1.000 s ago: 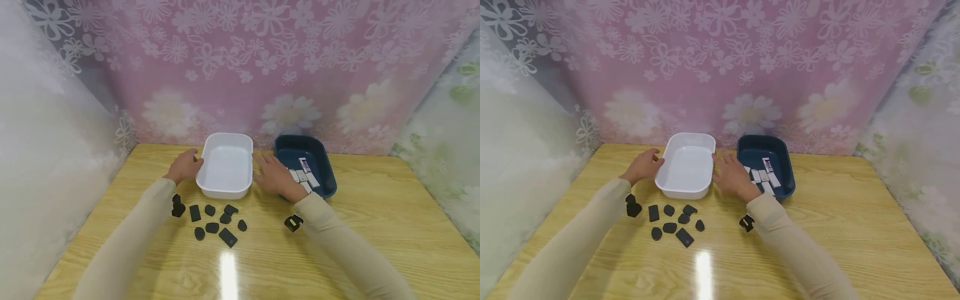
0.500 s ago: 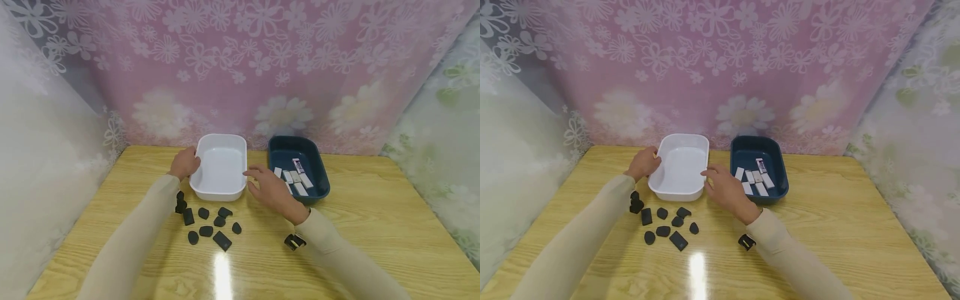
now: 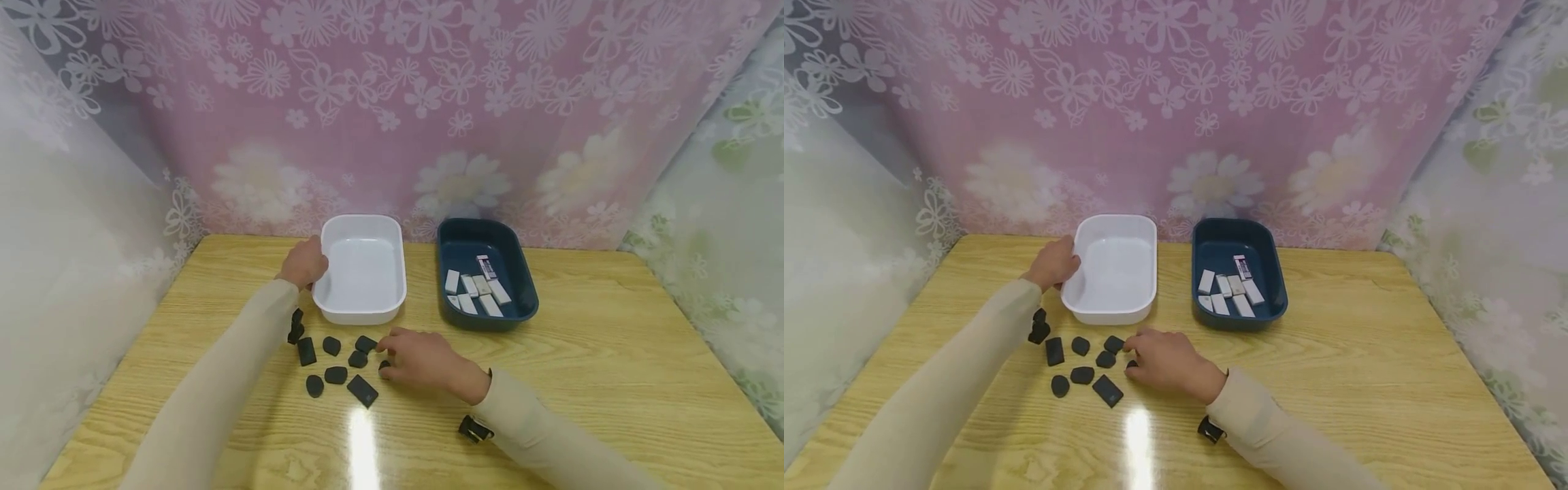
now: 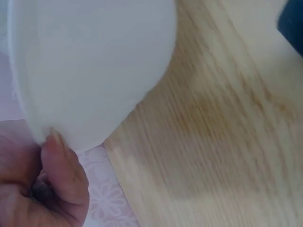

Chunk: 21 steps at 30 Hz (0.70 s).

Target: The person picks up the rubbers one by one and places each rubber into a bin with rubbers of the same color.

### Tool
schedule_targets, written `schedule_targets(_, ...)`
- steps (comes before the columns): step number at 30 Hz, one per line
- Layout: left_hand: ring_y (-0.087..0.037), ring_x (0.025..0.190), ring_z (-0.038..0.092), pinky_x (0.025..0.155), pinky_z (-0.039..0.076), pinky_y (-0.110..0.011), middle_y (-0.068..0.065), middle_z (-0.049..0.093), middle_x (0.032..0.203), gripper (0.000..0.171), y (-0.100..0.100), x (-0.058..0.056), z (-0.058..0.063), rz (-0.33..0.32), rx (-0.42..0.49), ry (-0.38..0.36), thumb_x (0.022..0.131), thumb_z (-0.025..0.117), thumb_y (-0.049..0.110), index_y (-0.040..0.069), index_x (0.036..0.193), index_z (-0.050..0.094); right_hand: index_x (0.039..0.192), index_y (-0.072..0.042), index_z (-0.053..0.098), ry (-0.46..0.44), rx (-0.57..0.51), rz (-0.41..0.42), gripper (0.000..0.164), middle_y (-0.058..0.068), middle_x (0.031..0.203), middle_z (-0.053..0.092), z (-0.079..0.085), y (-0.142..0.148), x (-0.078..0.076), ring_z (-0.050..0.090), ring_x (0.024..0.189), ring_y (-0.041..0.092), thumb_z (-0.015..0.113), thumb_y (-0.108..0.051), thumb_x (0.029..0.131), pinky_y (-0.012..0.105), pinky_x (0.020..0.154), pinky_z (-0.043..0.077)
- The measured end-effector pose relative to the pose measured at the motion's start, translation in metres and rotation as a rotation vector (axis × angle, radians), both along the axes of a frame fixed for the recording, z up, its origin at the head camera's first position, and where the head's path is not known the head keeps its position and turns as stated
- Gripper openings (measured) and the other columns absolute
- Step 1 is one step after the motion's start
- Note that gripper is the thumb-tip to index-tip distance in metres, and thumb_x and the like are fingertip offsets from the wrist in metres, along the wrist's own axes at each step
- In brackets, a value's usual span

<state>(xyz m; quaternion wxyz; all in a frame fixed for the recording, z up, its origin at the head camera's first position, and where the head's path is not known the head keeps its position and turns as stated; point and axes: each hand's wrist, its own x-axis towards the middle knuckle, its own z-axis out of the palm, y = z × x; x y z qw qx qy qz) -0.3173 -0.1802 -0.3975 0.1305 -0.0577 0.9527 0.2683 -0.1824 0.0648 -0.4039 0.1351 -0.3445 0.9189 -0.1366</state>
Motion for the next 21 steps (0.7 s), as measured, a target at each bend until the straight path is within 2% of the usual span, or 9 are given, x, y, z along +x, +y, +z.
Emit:
schedule_targets(6, -0.028, 0.073, 0.063, 0.048, 0.051, -0.029, -0.024, 0.056, 0.107, 0.042, 0.0012, 0.0042, 0.0018, -0.029, -0.038, 0.03, 0.099, 0.04, 0.007, -0.006, 0.138, 0.031, 0.106, -0.018, 0.071, 0.018, -0.029, 0.062, 0.018, -0.004, 0.094, 0.056, -0.0068, -0.0028, 0.0038, 0.053, 0.071, 0.008, 0.07, -0.022, 0.088, 0.027, 0.059, 0.044)
schedule_targets(12, -0.029, 0.075, 0.062, 0.05, 0.051, -0.03, -0.024, 0.056, 0.108, 0.042, 0.0011, 0.003, 0.0003, -0.03, -0.062, 0.057, 0.099, 0.039, 0.008, -0.005, 0.138, 0.031, 0.103, -0.013, 0.073, 0.023, -0.052, 0.061, 0.017, -0.002, 0.093, 0.055, -0.009, -0.0061, 0.006, 0.053, 0.072, 0.009, 0.071, -0.016, 0.087, 0.027, 0.061, 0.046)
schedule_targets(21, -0.034, 0.085, 0.064, 0.062, 0.054, -0.037, -0.024, 0.058, 0.109, 0.041, 0.0018, 0.003, -0.0029, -0.029, -0.09, 0.094, 0.098, 0.042, 0.008, -0.003, 0.136, 0.034, 0.097, -0.011, 0.073, 0.038, -0.056, 0.077, 0.01, -0.001, 0.087, 0.052, -0.0099, -0.0069, 0.009, 0.049, 0.069, 0.009, 0.07, -0.011, 0.087, 0.024, 0.061, 0.043)
